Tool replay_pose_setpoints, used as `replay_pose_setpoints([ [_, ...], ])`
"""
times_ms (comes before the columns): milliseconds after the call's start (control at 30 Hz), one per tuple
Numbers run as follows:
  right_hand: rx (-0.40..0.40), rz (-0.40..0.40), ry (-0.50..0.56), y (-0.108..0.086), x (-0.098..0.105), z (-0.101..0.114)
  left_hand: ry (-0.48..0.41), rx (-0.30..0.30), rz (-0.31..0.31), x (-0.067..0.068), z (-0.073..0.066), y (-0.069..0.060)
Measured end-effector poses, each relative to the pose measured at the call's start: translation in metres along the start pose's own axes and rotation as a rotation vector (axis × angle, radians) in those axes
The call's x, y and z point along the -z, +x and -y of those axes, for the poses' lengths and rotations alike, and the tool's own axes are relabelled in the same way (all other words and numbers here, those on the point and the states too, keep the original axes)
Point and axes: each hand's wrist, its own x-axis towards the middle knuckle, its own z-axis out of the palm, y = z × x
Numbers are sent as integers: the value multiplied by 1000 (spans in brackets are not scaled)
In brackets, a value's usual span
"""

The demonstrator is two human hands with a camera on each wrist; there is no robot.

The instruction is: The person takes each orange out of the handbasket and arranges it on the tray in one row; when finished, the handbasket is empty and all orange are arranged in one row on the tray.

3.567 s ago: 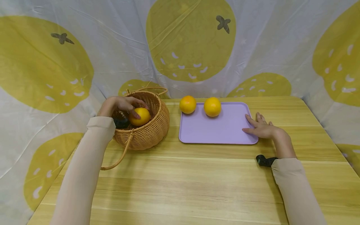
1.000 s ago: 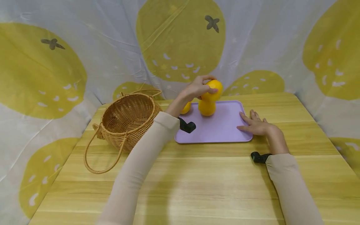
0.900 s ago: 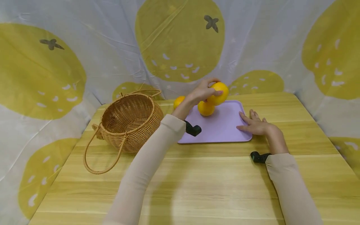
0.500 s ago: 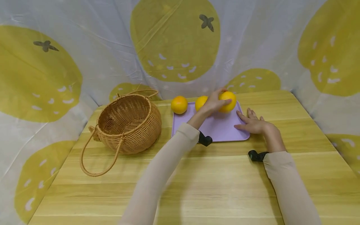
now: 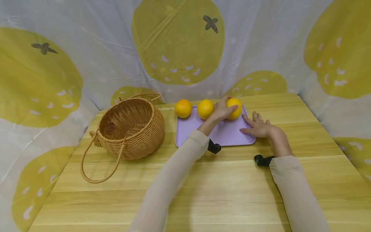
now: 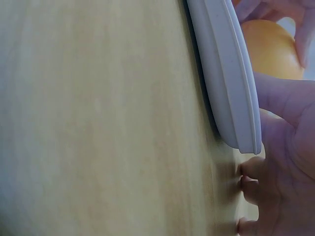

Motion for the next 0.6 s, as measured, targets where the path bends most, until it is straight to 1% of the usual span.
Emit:
replay_pose_setpoints([
  [133, 6, -1, 16, 1, 0, -2, -1, 8, 38, 4, 4, -2],
  [200, 7, 1, 4, 0, 0, -1, 9, 11, 38, 5, 6, -3],
  [233, 10, 0, 2, -3, 1, 2, 18, 10, 31, 4, 7, -3],
  [400, 1, -6, -20, -2, 0, 3, 77, -13, -34, -1, 9, -4],
  [467, 1, -10, -10, -1, 0, 1, 101, -8, -54, -4, 9, -4],
  [600, 4, -16, 13, 5, -3, -7, 123, 31, -81, -9, 8, -3],
])
